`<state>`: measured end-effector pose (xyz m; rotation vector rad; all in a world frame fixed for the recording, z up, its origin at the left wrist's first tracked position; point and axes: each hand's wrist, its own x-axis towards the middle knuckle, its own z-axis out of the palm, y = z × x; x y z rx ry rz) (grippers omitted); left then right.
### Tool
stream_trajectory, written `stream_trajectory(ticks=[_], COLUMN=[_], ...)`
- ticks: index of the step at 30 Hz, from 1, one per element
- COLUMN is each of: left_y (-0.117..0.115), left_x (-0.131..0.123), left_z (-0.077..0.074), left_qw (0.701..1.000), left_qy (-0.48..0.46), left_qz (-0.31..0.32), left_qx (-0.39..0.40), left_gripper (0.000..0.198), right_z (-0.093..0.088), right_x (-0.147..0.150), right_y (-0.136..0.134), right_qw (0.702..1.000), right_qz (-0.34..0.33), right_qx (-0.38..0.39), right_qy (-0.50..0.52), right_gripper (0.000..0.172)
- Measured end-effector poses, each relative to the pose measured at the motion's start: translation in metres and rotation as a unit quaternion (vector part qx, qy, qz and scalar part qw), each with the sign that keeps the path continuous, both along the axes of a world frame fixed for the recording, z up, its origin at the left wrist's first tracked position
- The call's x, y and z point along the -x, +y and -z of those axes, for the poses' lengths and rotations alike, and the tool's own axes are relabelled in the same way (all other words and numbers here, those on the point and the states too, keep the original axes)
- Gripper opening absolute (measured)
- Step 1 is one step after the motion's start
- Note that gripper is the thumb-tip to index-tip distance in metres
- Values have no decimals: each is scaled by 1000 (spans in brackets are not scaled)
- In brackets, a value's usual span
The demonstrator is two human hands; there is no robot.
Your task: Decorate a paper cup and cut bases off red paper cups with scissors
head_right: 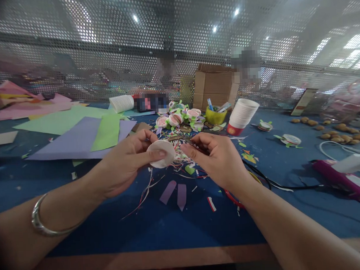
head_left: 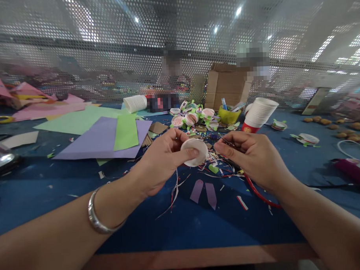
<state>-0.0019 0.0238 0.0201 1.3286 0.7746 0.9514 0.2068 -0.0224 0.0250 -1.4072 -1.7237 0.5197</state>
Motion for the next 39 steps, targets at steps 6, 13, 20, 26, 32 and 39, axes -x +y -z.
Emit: stream_trajectory(ticks=[6, 13, 20, 26, 32, 39], left_y=[-4, -7, -2, 1, 9, 20], left_x=[-2, 2, 8, 8, 11, 9], left_z=[2, -2, -4, 1, 1, 9], left_qw=[999, 987, 969, 971, 977, 944], left_qy=[23, 31, 56, 54, 72, 39], left_qz=[-15, 156, 241, 224, 115, 34], left_qx=[-17, 16, -21, -70, -167, -327], left_gripper=[38, 48, 51, 52, 56, 54], right_z=[1, 3, 1, -1, -10, -6], right_x=[8, 6, 6, 4, 2, -3], right_y=[-1, -1, -1, -3, -6, -4], right_qw=[998, 998, 998, 998, 999, 998], right_qz=[-56, -57, -64, -59, -34, -3], right_qx=[36, 20, 20, 16, 13, 12], right_qy=[15, -14, -4, -1, 19, -64], right_gripper=[26, 16, 13, 20, 41, 43])
